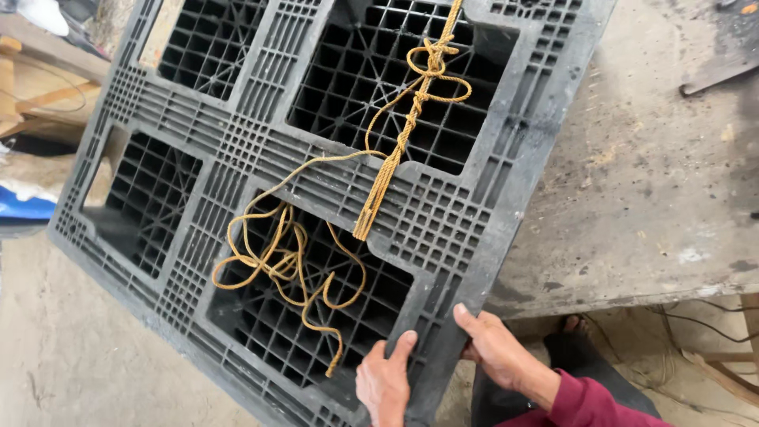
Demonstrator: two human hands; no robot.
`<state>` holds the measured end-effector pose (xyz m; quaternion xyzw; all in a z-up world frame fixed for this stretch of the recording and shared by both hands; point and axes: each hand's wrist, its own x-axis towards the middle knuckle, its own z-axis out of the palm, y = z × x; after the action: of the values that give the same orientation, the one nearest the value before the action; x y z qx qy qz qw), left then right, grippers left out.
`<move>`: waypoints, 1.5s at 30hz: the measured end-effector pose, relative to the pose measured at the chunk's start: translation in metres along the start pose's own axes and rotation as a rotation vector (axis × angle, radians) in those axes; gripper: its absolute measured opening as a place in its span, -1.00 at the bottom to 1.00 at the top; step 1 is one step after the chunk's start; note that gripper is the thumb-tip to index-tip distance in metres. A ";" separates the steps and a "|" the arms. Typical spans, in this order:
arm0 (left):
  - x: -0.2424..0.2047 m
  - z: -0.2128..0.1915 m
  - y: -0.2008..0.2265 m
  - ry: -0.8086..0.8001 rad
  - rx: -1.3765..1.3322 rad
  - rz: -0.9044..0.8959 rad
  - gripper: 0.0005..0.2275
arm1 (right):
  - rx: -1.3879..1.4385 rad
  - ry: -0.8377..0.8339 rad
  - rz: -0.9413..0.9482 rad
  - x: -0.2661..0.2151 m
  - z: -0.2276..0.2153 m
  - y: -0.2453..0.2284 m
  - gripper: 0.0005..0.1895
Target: The person uses a heated tool to melt and mark sections of a black plastic pallet and an angle grinder to cut and smooth parts of the same pallet on a workbench.
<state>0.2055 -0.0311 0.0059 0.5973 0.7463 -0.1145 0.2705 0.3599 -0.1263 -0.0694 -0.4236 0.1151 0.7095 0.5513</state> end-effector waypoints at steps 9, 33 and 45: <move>-0.012 0.017 0.065 0.028 -0.146 0.319 -0.47 | 0.003 0.181 -0.120 0.006 -0.034 -0.064 -0.65; 0.056 0.022 0.029 -0.407 -0.140 0.660 -0.37 | -0.139 0.103 -0.320 -0.015 -0.017 -0.041 -0.58; 0.074 0.021 -0.010 -0.406 0.141 1.081 -0.59 | -0.350 0.302 -0.269 -0.011 -0.036 -0.039 -0.54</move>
<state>0.1916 0.0170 -0.0528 0.8761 0.2591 -0.1218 0.3880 0.4120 -0.1419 -0.0715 -0.6251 0.0143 0.5678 0.5354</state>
